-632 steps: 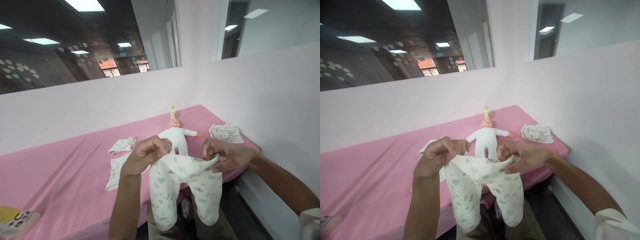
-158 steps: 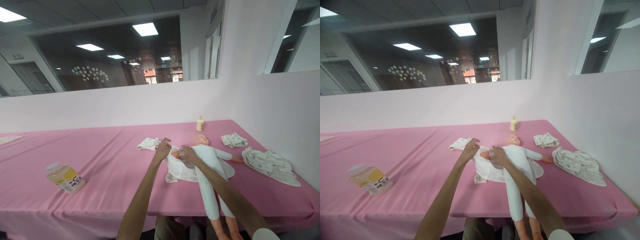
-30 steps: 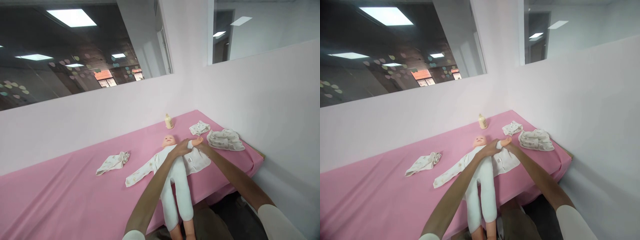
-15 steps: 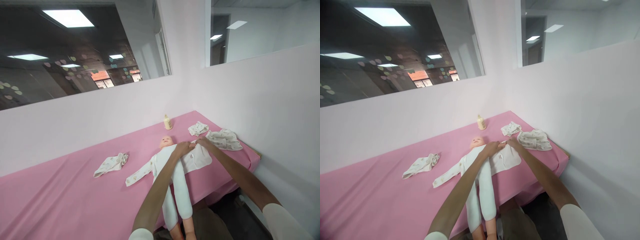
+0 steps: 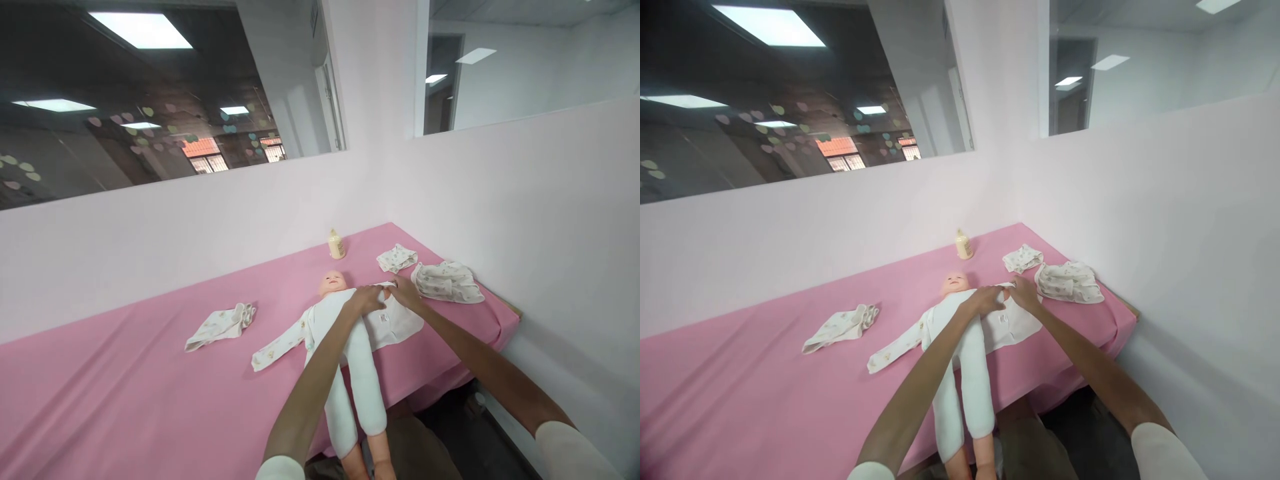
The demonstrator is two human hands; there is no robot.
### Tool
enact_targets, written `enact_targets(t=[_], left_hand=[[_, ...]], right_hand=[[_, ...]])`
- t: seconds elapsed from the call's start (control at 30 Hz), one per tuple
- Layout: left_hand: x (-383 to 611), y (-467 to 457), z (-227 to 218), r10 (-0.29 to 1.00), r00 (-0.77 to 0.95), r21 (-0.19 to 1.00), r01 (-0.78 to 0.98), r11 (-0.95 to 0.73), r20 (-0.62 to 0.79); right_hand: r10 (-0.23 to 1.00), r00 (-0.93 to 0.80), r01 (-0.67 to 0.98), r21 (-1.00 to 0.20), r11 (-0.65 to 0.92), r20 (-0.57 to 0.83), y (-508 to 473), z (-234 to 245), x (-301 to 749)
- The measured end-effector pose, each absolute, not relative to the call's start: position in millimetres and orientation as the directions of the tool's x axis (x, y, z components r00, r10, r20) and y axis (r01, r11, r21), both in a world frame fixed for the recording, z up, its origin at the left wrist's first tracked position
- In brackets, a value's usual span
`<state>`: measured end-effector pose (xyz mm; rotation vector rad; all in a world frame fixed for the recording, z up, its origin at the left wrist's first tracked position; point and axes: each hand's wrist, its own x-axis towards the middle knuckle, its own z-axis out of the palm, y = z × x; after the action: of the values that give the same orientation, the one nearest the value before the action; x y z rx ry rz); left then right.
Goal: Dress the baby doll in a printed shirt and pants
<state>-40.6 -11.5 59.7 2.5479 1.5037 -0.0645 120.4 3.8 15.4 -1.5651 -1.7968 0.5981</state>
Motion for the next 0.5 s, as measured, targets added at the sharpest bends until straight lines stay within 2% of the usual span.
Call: enact_targets(t=[0.13, 0.4, 0.5], left_hand=[[-45, -11, 57, 0.854, 0.497, 0.104, 0.868, -0.486, -0.153], [-36, -15, 45, 0.929, 0.359, 0.020, 0.933, -0.359, -0.085], [-44, -25, 47, 0.930, 0.360, 0.019, 0.933, -0.360, -0.067]], right_hand=[[0.979, -0.014, 0.679, -0.717, 0.160, 0.205, -1, 15, 110], [0.941, -0.117, 0.546, -0.771, 0.327, 0.317, -27, 1, 80], [0.961, -0.080, 0.503, -0.822, 0.267, 0.264, -39, -11, 93]])
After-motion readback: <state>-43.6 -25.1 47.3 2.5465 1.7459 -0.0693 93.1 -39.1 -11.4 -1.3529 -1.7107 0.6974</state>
